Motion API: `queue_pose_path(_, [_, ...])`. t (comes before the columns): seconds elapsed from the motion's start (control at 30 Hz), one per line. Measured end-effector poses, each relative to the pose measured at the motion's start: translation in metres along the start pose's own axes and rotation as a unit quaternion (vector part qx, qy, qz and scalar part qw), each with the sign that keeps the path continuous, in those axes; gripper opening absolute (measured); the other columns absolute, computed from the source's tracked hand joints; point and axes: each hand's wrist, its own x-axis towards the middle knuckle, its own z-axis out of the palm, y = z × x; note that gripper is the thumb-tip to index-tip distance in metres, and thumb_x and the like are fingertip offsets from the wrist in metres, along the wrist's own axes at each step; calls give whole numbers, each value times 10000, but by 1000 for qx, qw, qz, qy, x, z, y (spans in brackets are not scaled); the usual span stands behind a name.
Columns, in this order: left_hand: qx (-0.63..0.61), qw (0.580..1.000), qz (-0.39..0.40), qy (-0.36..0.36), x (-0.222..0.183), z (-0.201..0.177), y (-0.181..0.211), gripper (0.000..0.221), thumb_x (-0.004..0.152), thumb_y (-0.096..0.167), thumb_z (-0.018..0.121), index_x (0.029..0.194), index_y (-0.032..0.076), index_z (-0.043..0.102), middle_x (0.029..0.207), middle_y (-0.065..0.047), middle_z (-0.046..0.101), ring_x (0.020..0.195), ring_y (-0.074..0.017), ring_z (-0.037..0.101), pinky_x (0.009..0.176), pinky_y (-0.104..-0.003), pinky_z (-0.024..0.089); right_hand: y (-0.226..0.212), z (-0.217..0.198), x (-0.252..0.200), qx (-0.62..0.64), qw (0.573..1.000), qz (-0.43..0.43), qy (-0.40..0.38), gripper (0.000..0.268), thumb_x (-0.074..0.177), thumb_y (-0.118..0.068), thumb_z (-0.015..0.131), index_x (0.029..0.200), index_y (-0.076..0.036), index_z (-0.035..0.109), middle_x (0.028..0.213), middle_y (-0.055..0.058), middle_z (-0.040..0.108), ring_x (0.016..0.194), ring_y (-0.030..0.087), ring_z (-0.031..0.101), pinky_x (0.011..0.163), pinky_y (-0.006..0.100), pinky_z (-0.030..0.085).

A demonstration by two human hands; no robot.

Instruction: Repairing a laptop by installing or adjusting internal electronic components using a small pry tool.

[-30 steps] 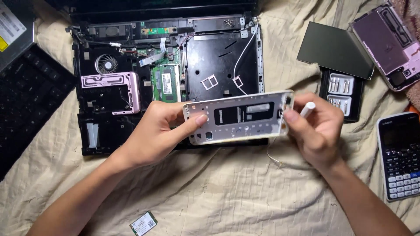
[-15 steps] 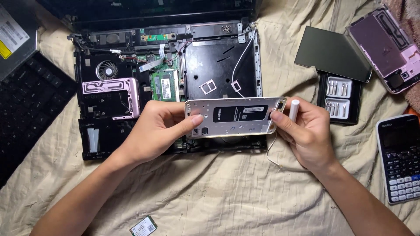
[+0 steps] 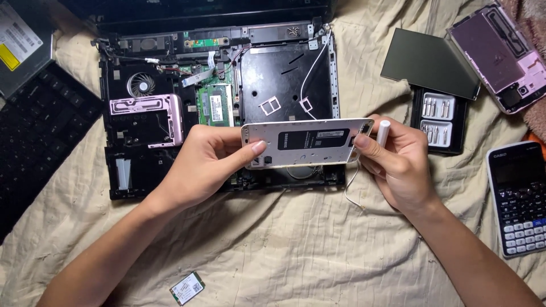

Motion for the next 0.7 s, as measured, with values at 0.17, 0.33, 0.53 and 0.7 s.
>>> queue_pose_path(0.17, [12,1000,22,13,-1,3,2,236,999,163,652,1073,-5,800,849,52,683,744,-16,518,606,-183,433,0,1,0,22,1000,-4,-1,286,920,28,687,734,-77,498,689,-18,398,483,28,363,381,159,274])
queue_pose_path(0.33, [24,999,21,26,-1,3,-2,252,1016,189,656,826,44,736,711,83,484,658,-22,385,537,-210,291,-4,6,0,2,1000,19,-3,313,948,-10,685,726,-106,486,604,-47,397,458,25,381,359,157,307])
queue_pose_path(0.53, [44,998,33,35,1,-2,0,302,1021,213,636,772,60,709,697,4,669,656,-57,595,615,-197,467,-3,0,2,-22,999,25,-31,168,940,-34,697,826,-48,574,628,-34,430,444,18,362,334,157,269])
queue_pose_path(0.7, [42,997,26,54,2,-2,-5,339,1028,243,625,752,57,692,669,4,659,639,-48,568,605,-200,439,-7,3,2,-26,999,38,-26,130,913,0,710,831,-15,610,589,-45,412,440,19,369,350,151,267])
